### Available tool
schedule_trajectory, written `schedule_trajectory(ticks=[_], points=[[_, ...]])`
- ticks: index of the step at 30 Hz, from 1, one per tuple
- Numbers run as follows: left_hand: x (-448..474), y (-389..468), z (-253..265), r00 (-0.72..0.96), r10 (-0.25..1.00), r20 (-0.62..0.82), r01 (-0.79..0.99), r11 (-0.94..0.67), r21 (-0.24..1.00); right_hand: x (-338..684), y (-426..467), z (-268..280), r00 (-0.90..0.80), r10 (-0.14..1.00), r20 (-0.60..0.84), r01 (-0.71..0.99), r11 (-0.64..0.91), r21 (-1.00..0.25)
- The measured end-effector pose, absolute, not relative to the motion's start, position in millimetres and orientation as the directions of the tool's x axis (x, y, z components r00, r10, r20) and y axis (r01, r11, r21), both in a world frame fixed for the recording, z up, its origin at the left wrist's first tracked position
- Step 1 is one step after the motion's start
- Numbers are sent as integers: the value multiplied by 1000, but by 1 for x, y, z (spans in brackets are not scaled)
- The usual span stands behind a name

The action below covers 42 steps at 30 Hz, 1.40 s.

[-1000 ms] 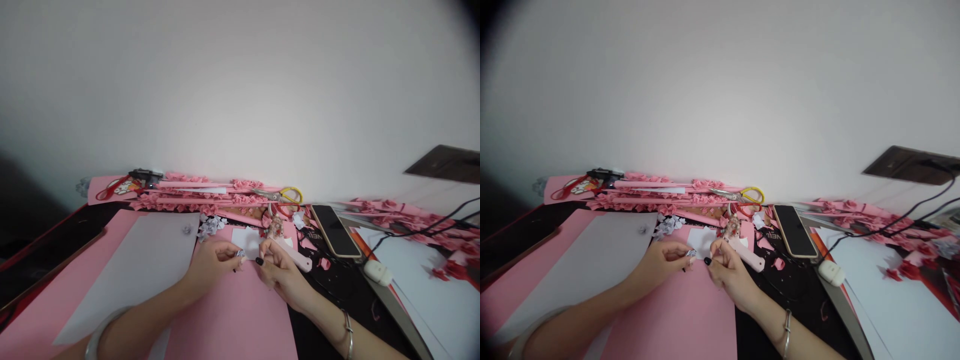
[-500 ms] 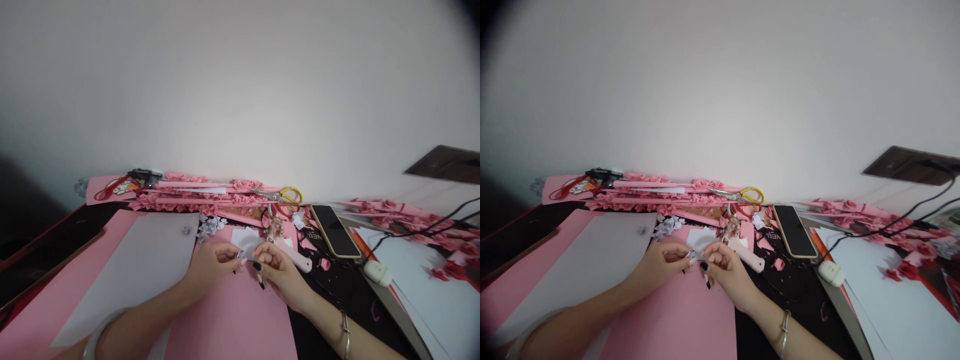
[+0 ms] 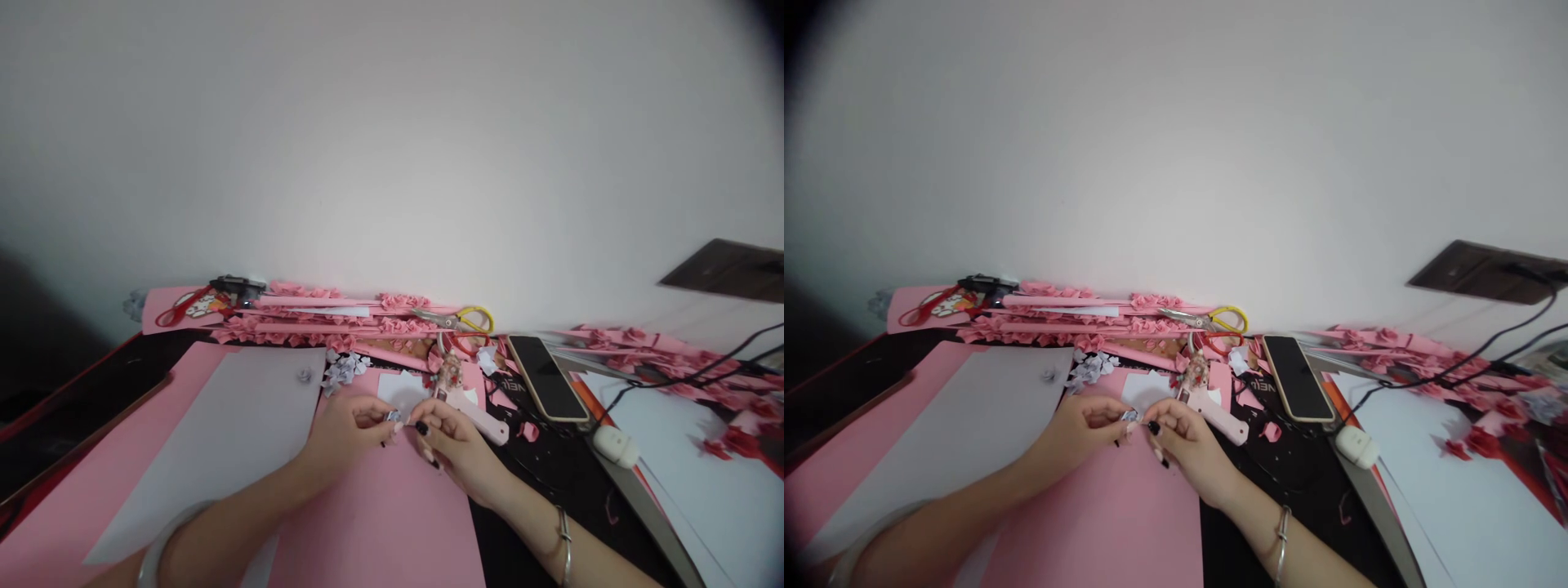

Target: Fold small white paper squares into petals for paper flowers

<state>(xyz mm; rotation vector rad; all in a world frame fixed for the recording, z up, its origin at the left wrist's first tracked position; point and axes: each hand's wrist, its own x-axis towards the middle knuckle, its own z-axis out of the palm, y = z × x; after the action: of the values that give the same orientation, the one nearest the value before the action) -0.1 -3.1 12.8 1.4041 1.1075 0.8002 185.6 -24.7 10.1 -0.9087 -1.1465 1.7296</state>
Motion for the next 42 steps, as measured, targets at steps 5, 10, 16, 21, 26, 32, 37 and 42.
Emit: schedule_trajectory(ticks=[5, 10, 16, 21, 26, 32, 37, 42], points=[[2, -3, 14, 306, 945, -115, 187, 59, 981, 184, -25, 10, -412, 909, -60, -196, -152, -969], [1, -2, 15, 281, 949, -142, 161, 99, 982, 185, -25, 12, -409, 912, -32, -92, -76, -993], [-3, 0, 12, 306, 948, -90, 28, 86, 996, 187, -30, 12, -411, 911, 11, 111, 62, -992], [-4, 0, 13, 316, 945, -80, 11, 81, 997, 188, -40, 11, -434, 885, 168, 360, 341, -868], [-5, 2, 15, 323, 943, -79, 2, 83, 997, 189, -46, 13, -462, 800, 383, 414, 576, -705], [-4, 2, 17, 319, 942, -103, 3, 108, 994, 188, -44, 19, -459, 758, 464, 446, 648, -618], [-2, 1, 14, 334, 935, -117, 12, 120, 993, 191, -40, 15, -354, 810, 468, 462, 586, -666], [-1, 0, 15, 341, 930, -136, 8, 142, 990, 194, -38, 8, -346, 846, 405, 457, 529, -715]])
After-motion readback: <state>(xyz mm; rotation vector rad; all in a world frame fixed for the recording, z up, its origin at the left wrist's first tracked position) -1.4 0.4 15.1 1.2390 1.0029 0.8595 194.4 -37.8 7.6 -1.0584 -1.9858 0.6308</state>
